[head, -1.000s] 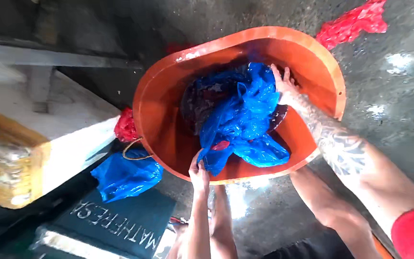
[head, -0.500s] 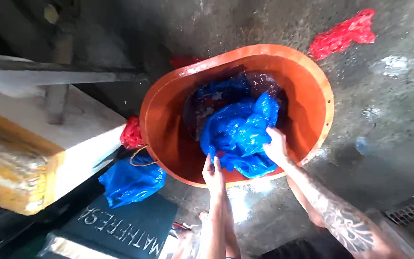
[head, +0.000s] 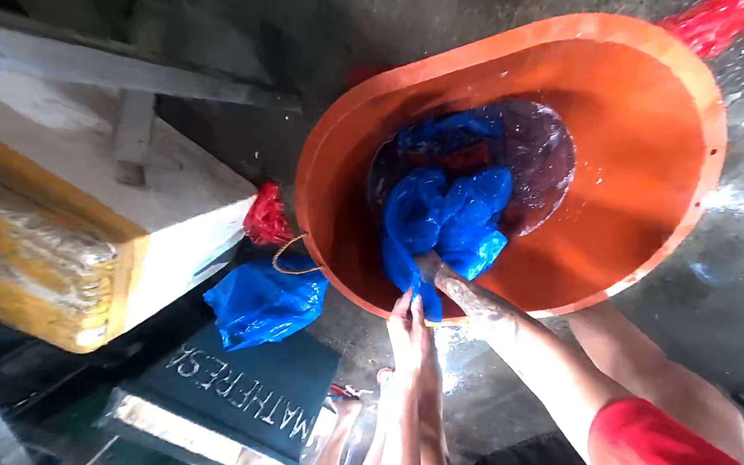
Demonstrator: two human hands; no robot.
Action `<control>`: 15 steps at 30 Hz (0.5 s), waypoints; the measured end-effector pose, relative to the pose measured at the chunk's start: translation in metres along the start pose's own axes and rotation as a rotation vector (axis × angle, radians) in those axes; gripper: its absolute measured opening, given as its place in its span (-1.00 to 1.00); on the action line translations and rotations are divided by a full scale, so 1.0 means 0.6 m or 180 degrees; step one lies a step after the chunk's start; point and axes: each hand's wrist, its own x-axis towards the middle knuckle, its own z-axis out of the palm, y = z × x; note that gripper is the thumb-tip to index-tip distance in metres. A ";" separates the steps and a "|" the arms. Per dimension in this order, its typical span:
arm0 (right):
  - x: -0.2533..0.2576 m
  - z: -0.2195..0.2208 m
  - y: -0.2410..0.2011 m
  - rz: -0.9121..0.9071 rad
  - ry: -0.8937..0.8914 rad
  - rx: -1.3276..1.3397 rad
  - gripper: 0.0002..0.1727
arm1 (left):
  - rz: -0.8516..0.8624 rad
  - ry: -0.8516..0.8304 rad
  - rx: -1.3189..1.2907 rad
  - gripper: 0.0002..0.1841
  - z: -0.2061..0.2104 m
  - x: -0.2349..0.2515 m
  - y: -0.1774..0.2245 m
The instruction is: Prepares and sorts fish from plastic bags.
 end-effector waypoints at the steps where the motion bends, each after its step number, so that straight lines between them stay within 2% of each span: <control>1: 0.023 0.021 0.008 -0.0142 0.0123 -0.0203 -0.57 | -0.0026 0.0057 -0.0078 -0.67 -0.005 0.001 -0.011; 2: 0.032 0.028 0.007 -0.0244 -0.0017 -0.0612 -0.60 | -0.0070 0.0130 -0.0145 -0.68 -0.006 0.003 -0.020; 4: 0.026 0.009 -0.023 -0.0249 -0.1001 -0.1281 -0.61 | -0.0140 0.0212 -0.0155 -0.67 -0.006 0.000 -0.036; 6: 0.004 -0.034 -0.021 -0.0901 -0.1168 -0.1052 -0.61 | -0.0120 0.0180 0.0015 -0.64 -0.008 0.013 -0.042; 7: -0.026 -0.070 -0.019 -0.1092 -0.1025 -0.0849 -0.60 | -0.0148 0.0125 0.0147 -0.63 -0.012 0.016 -0.043; 8: -0.059 -0.109 -0.013 -0.1117 -0.0621 -0.0629 -0.63 | -0.0191 0.0065 0.0265 -0.62 -0.018 0.020 -0.045; 10: -0.094 -0.188 0.014 -0.0717 0.0903 -0.0213 -0.71 | -0.0184 0.0017 0.0441 -0.62 -0.025 0.029 -0.053; 11: -0.084 -0.225 0.037 -0.0401 0.1682 -0.0050 -0.62 | -0.0152 0.0006 0.0454 -0.62 -0.026 0.031 -0.055; 12: -0.057 -0.256 0.063 -0.0052 0.2182 0.0166 -0.44 | -0.0126 0.0011 0.0433 -0.62 -0.027 0.033 -0.056; 13: -0.020 -0.279 0.089 0.0253 0.2349 0.0538 -0.19 | -0.0111 0.0052 0.0384 -0.63 -0.029 0.035 -0.055; 14: 0.020 -0.290 0.112 0.0470 0.2202 0.0976 0.04 | -0.0155 0.0123 0.0307 -0.64 -0.029 0.035 -0.053; 15: 0.054 -0.285 0.130 0.0565 0.1963 0.1378 0.12 | -0.0237 0.0238 0.0236 -0.64 -0.029 0.034 -0.050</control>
